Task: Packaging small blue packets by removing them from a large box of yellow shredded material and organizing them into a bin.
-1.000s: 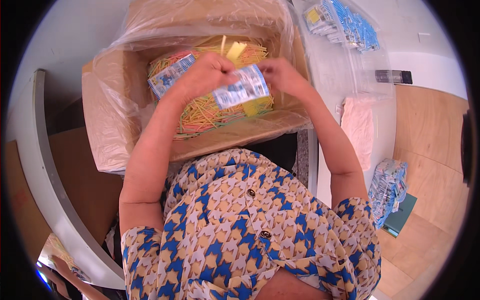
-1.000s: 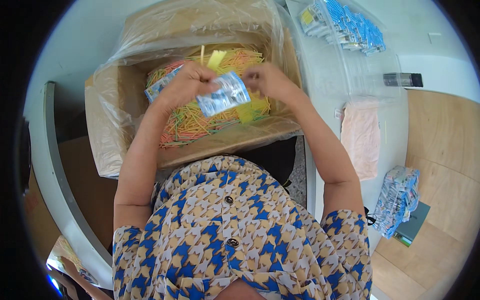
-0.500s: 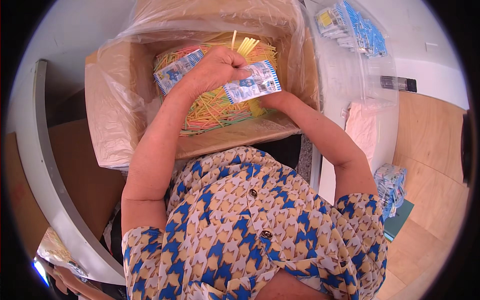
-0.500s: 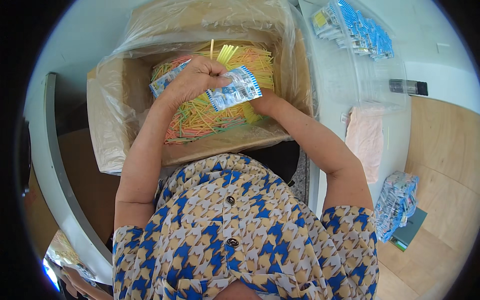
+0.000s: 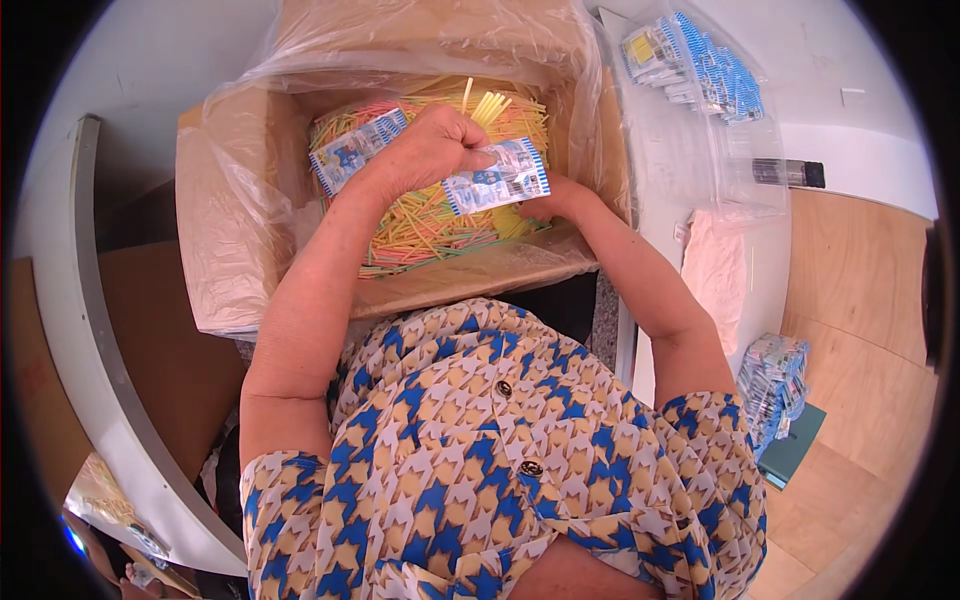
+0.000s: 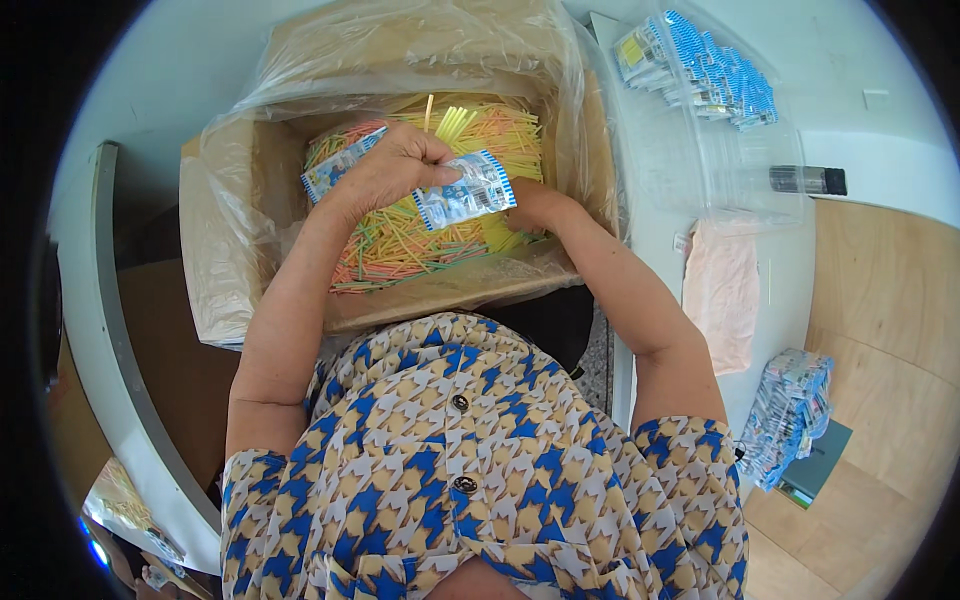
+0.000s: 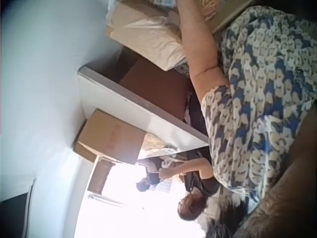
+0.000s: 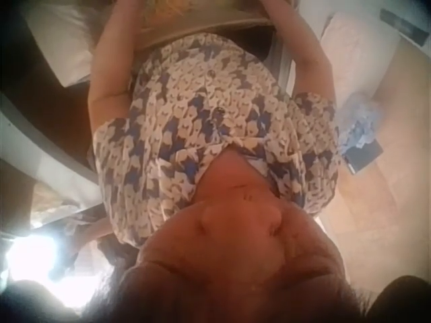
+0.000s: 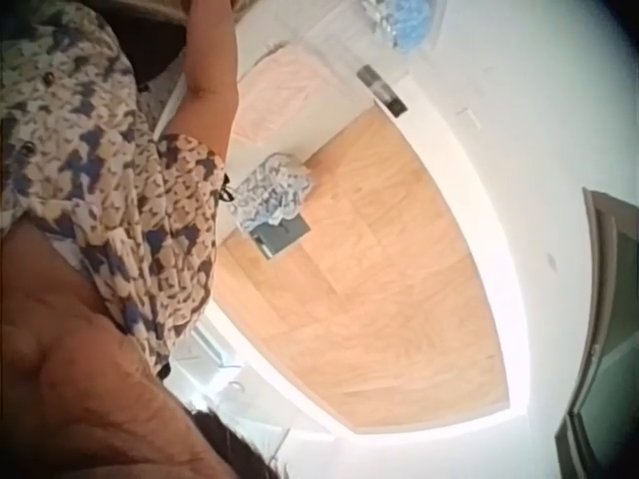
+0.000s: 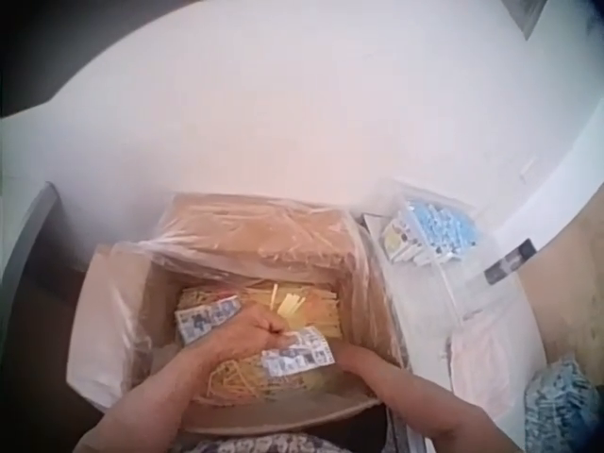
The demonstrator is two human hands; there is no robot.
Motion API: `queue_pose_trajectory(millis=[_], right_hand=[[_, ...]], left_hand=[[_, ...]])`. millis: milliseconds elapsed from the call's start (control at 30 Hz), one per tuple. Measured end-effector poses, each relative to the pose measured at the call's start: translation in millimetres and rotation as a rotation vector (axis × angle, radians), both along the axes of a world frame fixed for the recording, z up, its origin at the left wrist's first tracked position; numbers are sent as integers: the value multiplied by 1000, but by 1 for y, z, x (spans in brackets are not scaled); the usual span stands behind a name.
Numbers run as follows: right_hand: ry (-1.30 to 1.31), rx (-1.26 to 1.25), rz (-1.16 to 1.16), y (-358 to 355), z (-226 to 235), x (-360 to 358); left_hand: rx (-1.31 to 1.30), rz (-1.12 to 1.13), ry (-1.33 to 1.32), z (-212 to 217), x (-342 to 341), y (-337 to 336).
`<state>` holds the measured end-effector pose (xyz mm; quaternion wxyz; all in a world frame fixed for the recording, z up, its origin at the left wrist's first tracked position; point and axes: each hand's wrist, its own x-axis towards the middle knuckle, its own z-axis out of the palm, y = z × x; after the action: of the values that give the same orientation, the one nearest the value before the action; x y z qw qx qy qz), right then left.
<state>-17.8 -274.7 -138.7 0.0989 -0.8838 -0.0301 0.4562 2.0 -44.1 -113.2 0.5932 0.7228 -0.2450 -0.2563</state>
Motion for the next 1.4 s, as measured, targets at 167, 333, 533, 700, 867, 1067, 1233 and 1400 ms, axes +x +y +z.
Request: queue_pose_trajectory(millis=[167, 333, 533, 700, 867, 1067, 1233, 1400], right_hand=[[-155, 338, -186, -12, 45, 7], [-252, 931, -660, 10, 81, -7], [-318, 1012, -671, 25, 78, -16], [-649, 901, -512, 42, 68, -15], [-1086, 619, -112, 57, 64, 0], [-1000, 452, -288, 10, 73, -1], [-603, 307, 54, -9, 49, -48], [-595, 208, 46, -12, 73, -36]], left_hand=[[13, -32, -41, -8, -2, -6], [-165, -81, -149, -13, -11, -11], [-221, -127, -7, -7, -16, -8], [-174, -34, -344, -12, -21, -18], [-163, -18, -500, -15, -20, -22], [-176, -21, -137, -16, -15, -23], [-306, 34, 118, 4, -15, -13], [-439, 85, 185, -6, -17, -16]])
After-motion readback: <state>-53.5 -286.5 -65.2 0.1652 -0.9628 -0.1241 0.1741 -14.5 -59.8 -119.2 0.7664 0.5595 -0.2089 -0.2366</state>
